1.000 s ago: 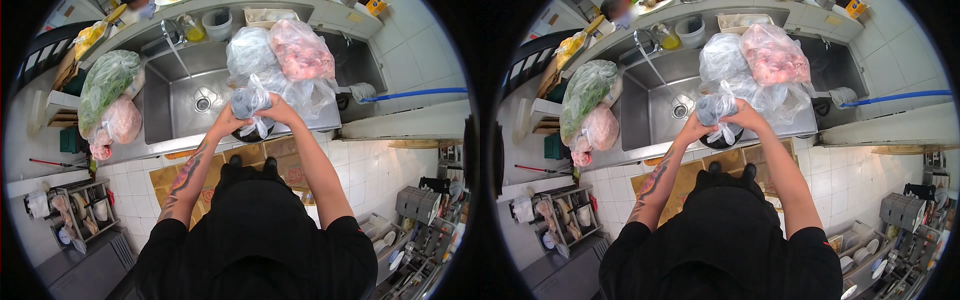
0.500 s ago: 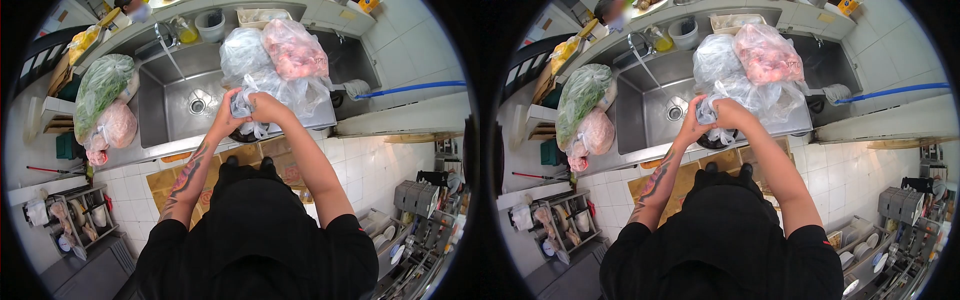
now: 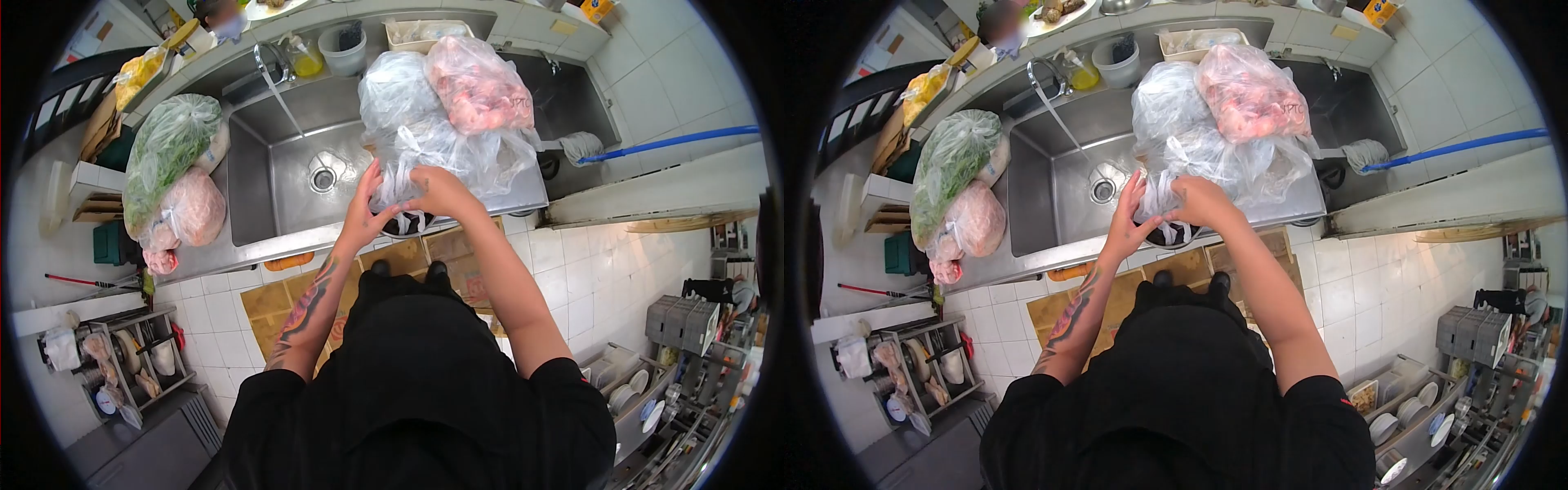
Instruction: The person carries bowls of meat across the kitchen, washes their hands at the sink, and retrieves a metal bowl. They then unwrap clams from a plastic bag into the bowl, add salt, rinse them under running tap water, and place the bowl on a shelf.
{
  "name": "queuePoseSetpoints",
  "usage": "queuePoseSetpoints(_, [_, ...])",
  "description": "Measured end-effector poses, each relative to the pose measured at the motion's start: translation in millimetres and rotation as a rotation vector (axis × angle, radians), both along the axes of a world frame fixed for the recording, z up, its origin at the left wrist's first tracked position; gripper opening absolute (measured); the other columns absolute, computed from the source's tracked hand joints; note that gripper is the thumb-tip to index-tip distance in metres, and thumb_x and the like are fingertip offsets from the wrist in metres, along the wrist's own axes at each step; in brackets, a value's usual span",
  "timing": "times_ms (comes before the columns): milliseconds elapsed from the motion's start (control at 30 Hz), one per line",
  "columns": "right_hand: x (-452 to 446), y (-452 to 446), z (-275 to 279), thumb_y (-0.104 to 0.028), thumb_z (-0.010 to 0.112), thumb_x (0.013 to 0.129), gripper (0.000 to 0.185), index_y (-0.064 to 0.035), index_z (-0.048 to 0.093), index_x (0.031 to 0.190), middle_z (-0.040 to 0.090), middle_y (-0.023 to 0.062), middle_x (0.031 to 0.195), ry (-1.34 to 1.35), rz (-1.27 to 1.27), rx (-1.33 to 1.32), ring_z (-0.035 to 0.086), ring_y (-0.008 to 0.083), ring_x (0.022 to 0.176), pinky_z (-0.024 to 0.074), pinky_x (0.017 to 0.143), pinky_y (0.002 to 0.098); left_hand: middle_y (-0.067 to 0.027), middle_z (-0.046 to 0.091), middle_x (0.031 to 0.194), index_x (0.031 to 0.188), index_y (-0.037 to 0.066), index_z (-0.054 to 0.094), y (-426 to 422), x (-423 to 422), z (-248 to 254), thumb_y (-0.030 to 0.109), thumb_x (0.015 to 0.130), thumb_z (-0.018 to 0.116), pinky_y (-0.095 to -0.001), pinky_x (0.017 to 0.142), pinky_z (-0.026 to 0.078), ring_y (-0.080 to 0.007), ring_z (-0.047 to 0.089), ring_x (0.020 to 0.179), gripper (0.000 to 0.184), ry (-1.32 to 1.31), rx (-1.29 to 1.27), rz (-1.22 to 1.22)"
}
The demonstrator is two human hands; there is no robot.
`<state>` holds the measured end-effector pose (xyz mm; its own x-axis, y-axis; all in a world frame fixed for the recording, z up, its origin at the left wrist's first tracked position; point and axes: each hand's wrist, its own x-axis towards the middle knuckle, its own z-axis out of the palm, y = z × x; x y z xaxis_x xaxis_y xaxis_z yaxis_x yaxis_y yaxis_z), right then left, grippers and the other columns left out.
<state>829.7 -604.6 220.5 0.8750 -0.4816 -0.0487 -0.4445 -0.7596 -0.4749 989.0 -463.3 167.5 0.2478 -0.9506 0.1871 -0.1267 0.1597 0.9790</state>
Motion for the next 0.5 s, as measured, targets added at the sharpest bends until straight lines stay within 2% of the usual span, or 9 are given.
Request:
queuePoseSetpoints(67, [-4, 2, -4, -0.030, 0.081, 0.079, 0.038, -0.0004, 0.069, 0.099, 0.071, 0.0155, 0.102, -0.239, -0.163, 0.390, 0.068, 0.0317, 0.095, 0.0519, 0.085, 0.0399, -0.0171, 0.041, 0.151, 0.158, 0.007, 0.018, 1, 1, -12, 0.007, 0.087, 0.076, -0.0406, 0.114, 0.034, -0.0267, 0.046, 0.136, 0.092, 0.005, 0.011, 0.021])
queuePoseSetpoints(133, [-4, 5, -15, -0.027, 0.080, 0.080, 0.034, -0.0013, 0.070, 0.100, 0.071, 0.0168, 0.101, -0.364, -0.171, 0.388, 0.068, 0.0328, 0.094, 0.0521, 0.084, 0.0390, -0.0132, 0.054, 0.139, 0.152, 0.004, 0.035, -3, 4, -21, 0.006, 0.091, 0.071, -0.0344, 0.105, 0.042, -0.0207, 0.057, 0.121, 0.071, 0.135, 0.118, 0.121])
queuePoseSetpoints(167, [-5, 7, -19, -0.023, 0.079, 0.081, 0.030, -0.0021, 0.070, 0.101, 0.071, 0.0182, 0.100, -0.489, -0.187, 0.382, 0.068, 0.0339, 0.093, 0.0523, 0.084, 0.0381, -0.0132, 0.054, 0.139, 0.152, 0.004, 0.035, -8, 4, -16, 0.006, 0.091, 0.071, -0.0344, 0.105, 0.042, -0.0207, 0.057, 0.121, 0.071, 0.134, 0.116, 0.123])
queuePoseSetpoints(233, [-8, 8, -25, -0.022, 0.077, 0.084, 0.027, -0.0017, 0.070, 0.100, 0.071, 0.0156, 0.098, -0.574, -0.092, 0.322, 0.068, 0.0309, 0.092, 0.0521, 0.084, 0.0369, -0.0075, 0.063, 0.123, 0.132, 0.002, 0.056, -19, 1, -4, 0.006, 0.094, 0.066, -0.0288, 0.095, 0.046, -0.0134, 0.061, 0.106, 0.040, 0.453, 0.195, 0.264])
queuePoseSetpoints(300, [-7, 9, -31, -0.022, 0.076, 0.087, 0.024, -0.0014, 0.070, 0.098, 0.072, 0.0131, 0.097, -0.659, 0.010, 0.258, 0.069, 0.0278, 0.091, 0.0519, 0.083, 0.0356, -0.0060, 0.065, 0.116, 0.122, 0.002, 0.059, -21, 7, -14, 0.007, 0.094, 0.067, -0.0283, 0.092, 0.046, -0.0123, 0.061, 0.104, 0.029, 0.473, 0.179, 0.245])
queuePoseSetpoints(333, [-6, 11, -34, -0.023, 0.075, 0.088, 0.025, -0.0014, 0.070, 0.098, 0.072, 0.0101, 0.096, -0.603, -0.242, 0.499, 0.068, 0.0227, 0.090, 0.0514, 0.082, 0.0333, -0.0045, 0.067, 0.109, 0.111, 0.003, 0.063, -22, 9, -18, 0.007, 0.093, 0.067, -0.0279, 0.090, 0.046, -0.0113, 0.060, 0.101, 0.019, 0.495, 0.168, 0.221])
queuePoseSetpoints(367, [-6, 13, -37, -0.025, 0.075, 0.090, 0.025, -0.0015, 0.071, 0.098, 0.072, 0.0072, 0.096, -0.532, -0.498, 0.736, 0.067, 0.0175, 0.089, 0.0510, 0.081, 0.0310, -0.0045, 0.067, 0.109, 0.111, 0.003, 0.063, -21, 8, -16, 0.007, 0.093, 0.067, -0.0279, 0.090, 0.046, -0.0113, 0.060, 0.101, 0.019, 0.494, 0.166, 0.221])
queuePoseSetpoints(467, [2, 6, -45, -0.024, 0.073, 0.093, 0.023, -0.0028, 0.071, 0.103, 0.071, 0.0018, 0.094, -0.547, -0.572, 0.947, 0.063, 0.0092, 0.086, 0.0494, 0.077, 0.0265, -0.0049, 0.067, 0.105, 0.102, 0.003, 0.062, -14, 4, -6, 0.004, 0.092, 0.067, -0.0272, 0.093, 0.045, -0.0121, 0.061, 0.104, 0.011, 0.327, 0.133, 0.210])
queuePoseSetpoints(500, [1, 3, -45, -0.024, 0.073, 0.093, 0.023, -0.0028, 0.071, 0.103, 0.071, 0.0018, 0.094, -0.549, -0.575, 0.947, 0.063, 0.0092, 0.086, 0.0494, 0.077, 0.0265, -0.0053, 0.067, 0.103, 0.101, 0.002, 0.063, -12, 5, 1, 0.004, 0.090, 0.069, -0.0287, 0.092, 0.046, -0.0135, 0.061, 0.103, 0.012, 0.029, 0.034, 0.215])
